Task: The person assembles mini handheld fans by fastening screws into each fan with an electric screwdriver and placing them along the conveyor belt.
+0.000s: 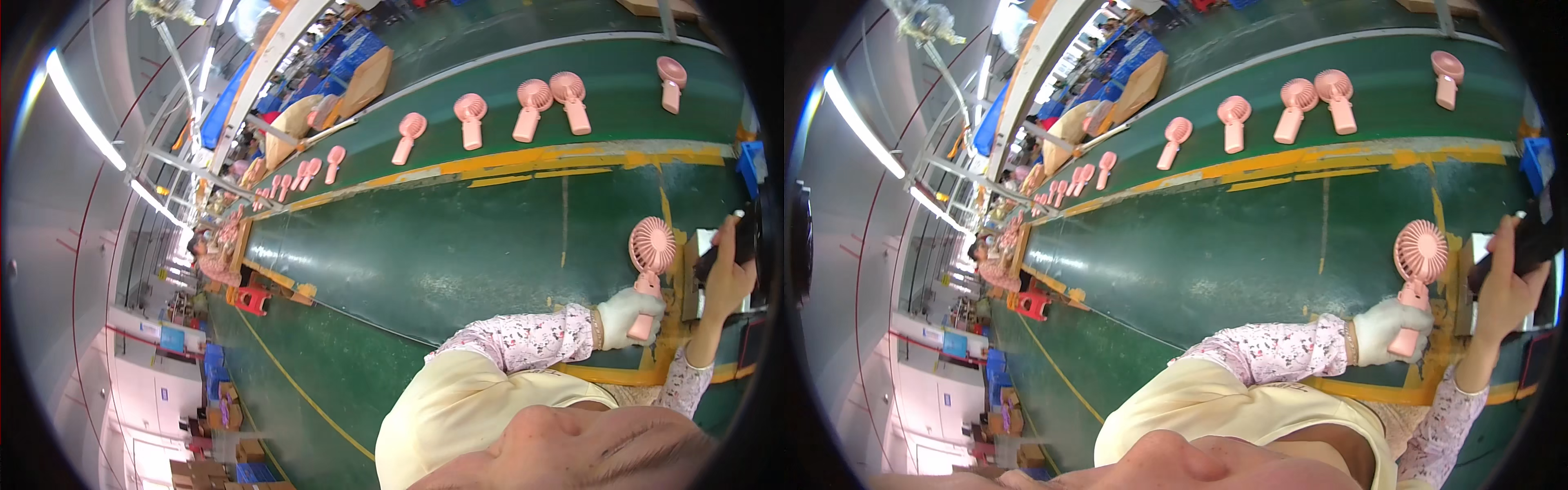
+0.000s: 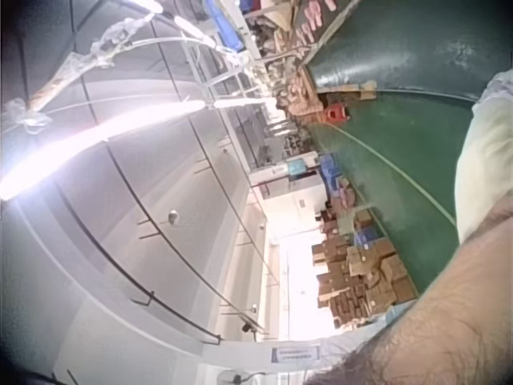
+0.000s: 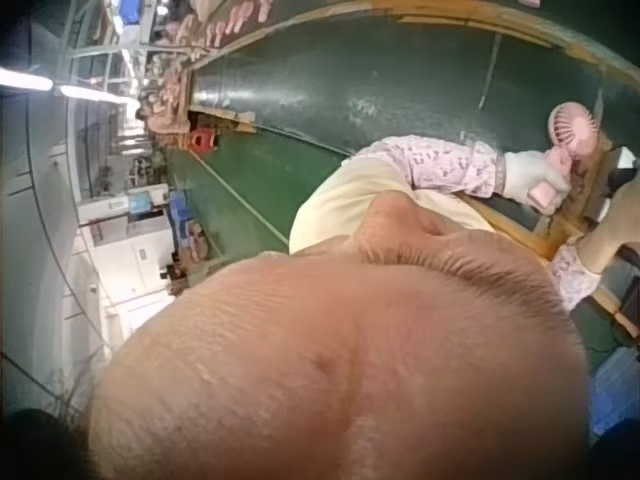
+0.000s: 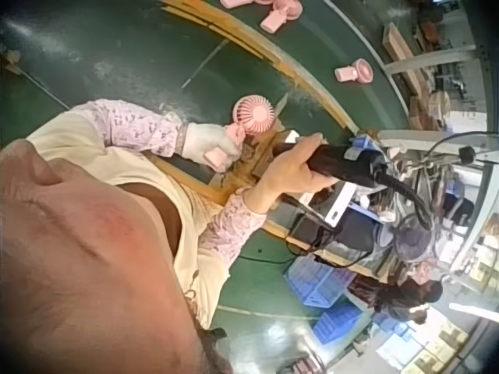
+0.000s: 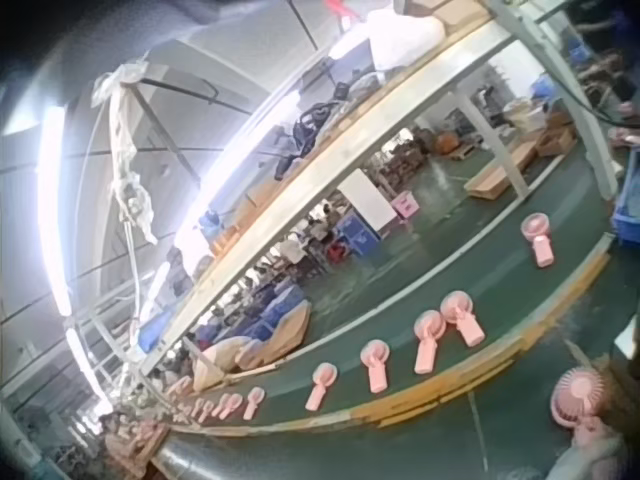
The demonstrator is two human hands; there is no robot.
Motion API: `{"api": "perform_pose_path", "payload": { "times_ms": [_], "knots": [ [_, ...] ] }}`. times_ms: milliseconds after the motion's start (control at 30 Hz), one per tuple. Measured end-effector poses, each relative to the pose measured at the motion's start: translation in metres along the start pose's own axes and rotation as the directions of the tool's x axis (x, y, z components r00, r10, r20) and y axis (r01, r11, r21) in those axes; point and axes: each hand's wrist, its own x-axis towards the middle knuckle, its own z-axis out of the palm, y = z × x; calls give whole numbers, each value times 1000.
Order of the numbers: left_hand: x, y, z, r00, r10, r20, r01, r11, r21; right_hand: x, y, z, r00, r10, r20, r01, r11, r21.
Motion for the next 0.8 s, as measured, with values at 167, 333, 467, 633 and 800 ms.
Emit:
{"api": "perform_pose_path", "payload": {
  "times_ms": [167,333,467,633,800],
  "knots": [
    [-8,-6,-2,873,409,265,-424,368,828,-31,-49,32,990,129,52,-137,839,526],
    [-3,7,4,875,315,367,-416,103,903,-40,-39,39,983,29,181,-136,775,617],
    [-1,3,-4,913,266,310,-353,131,926,-41,-46,35,962,2,272,-190,722,666],
    [1,4,-12,903,263,341,-358,18,934,-45,-35,39,964,28,265,-191,768,612],
    [-5,11,-9,850,264,456,-393,-258,882,-54,-25,47,976,-81,201,-16,898,440]
  ]
}}
